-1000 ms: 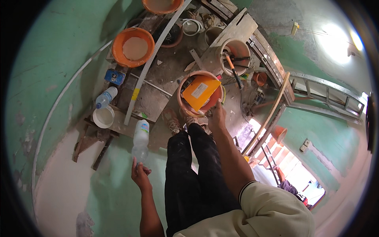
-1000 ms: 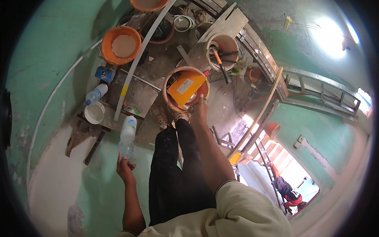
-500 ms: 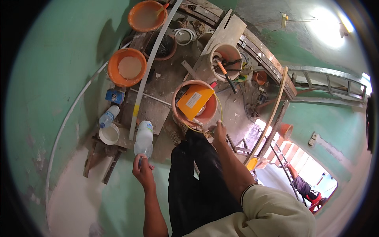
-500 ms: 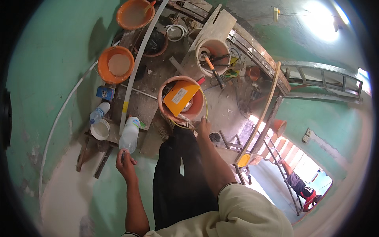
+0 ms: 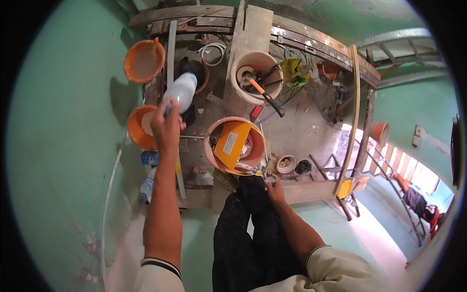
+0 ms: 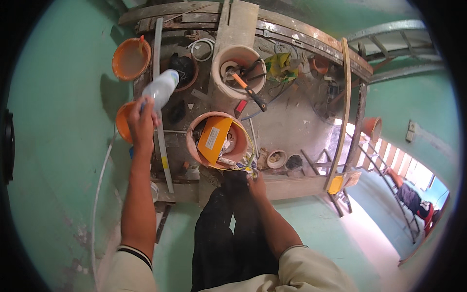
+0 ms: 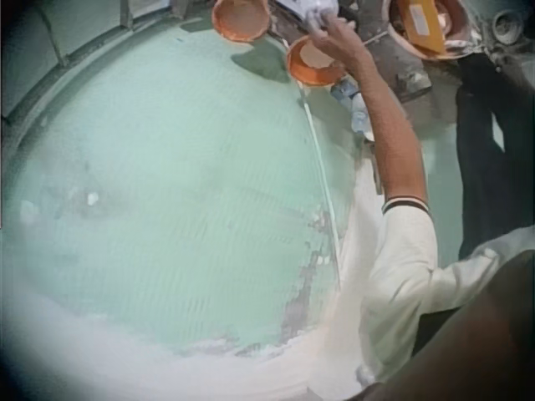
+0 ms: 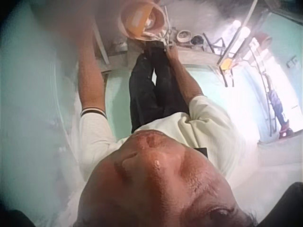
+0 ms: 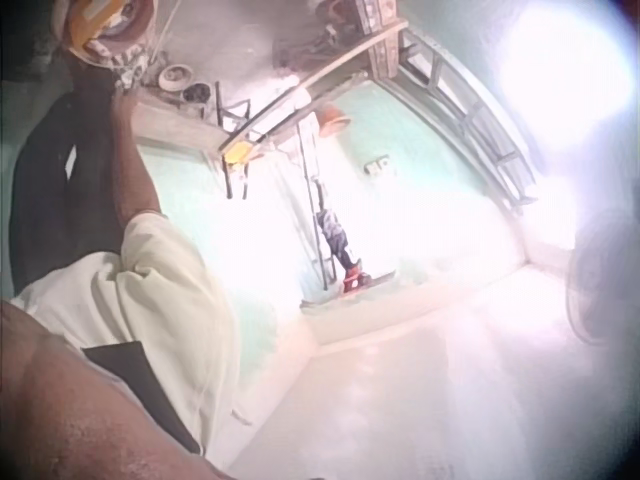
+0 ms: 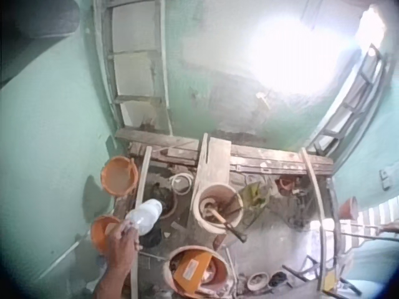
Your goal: The person measures a wall with a tape measure and marks it with a pencil. They then hammer nails into the wall at the marked points. Finally, they cut a long white plastic trim piece to size using a utility knife and a straight edge.
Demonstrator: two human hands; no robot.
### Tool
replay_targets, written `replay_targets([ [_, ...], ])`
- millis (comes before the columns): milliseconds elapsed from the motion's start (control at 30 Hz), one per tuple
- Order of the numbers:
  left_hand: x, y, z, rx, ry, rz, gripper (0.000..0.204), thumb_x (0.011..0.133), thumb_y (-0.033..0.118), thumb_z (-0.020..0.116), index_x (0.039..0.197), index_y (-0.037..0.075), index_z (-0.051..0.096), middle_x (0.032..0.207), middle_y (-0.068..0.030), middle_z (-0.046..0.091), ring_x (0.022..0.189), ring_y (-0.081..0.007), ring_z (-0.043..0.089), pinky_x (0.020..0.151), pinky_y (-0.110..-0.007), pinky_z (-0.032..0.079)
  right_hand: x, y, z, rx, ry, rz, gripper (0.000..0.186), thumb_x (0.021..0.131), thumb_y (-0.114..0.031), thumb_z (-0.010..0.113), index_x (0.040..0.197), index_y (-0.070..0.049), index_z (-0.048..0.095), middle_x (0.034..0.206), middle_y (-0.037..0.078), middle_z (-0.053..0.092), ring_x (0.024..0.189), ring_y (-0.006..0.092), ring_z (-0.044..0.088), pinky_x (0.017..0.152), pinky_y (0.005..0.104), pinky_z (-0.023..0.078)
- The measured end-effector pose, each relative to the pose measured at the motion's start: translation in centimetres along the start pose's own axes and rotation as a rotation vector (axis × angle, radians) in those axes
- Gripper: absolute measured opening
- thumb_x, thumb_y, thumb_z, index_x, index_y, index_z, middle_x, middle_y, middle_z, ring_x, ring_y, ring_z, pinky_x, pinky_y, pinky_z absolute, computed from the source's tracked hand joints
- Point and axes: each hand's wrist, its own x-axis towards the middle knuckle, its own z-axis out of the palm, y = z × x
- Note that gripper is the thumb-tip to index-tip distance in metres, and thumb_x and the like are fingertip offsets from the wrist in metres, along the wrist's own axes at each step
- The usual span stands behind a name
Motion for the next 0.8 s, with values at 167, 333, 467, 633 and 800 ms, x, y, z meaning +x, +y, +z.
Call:
replay_targets([
  [167,12.1,4.3,16.7,0.059,-0.199,0.078,0.024,0.101,0.03,0.068,0.109,0.008,0.07,0.07,0.0026,0.055,0.054,-0.0083,0.055,0.054,-0.026,0.053,1.9,8.0,-4.8,0.475,-0.151,0.224,0.055,0.102,-0.026,0.065,0.148,-0.004,0.045,0.095,0.011,0.067,0.079,0.0176,0.069,0.068,0.0318,0.054],
  [333,21.3,3.0,29.7,-0.008,-0.422,0.051,0.027,0.1,0.028,0.068,0.121,0.011,0.065,0.086,-0.0059,0.064,0.071,-0.0166,0.067,0.068,-0.035,0.063,0.8,14.3,-8.6,0.544,-0.045,0.443,0.05,0.103,-0.027,0.064,0.144,-0.002,0.048,0.093,0.011,0.067,0.078,0.0187,0.069,0.07,0.0316,0.055],
  [467,24.7,0.3,38.2,-0.013,-0.476,0.013,0.031,0.105,0.027,0.063,0.13,0.012,0.057,0.096,-0.0115,0.067,0.082,-0.0226,0.07,0.077,-0.04,0.063,-2.0,20.3,-9.9,0.583,-0.047,0.541,0.047,0.104,-0.03,0.063,0.139,-0.001,0.052,0.097,0.013,0.069,0.08,0.0194,0.07,0.071,0.0322,0.056],
  [633,24.7,-2.9,46.1,0.049,-0.485,-0.044,0.034,0.105,0.028,0.063,0.133,0.011,0.054,0.102,-0.0116,0.067,0.088,-0.0232,0.07,0.085,-0.041,0.063,-5.9,24.4,-9.5,0.634,-0.071,0.649,0.044,0.104,-0.031,0.063,0.135,-0.001,0.055,0.099,0.014,0.07,0.081,0.0194,0.07,0.072,0.032,0.056],
  [800,23.8,-2.6,50.1,0.152,-0.533,0.026,0.034,0.109,0.03,0.056,0.134,0.008,0.049,0.105,-0.013,0.069,0.089,-0.0233,0.072,0.076,-0.039,0.064,-7.8,25.4,-7.9,0.751,-0.112,0.717,0.044,0.103,-0.031,0.064,0.134,0.0,0.055,0.098,0.012,0.069,0.079,0.0185,0.069,0.072,0.0312,0.055],
])
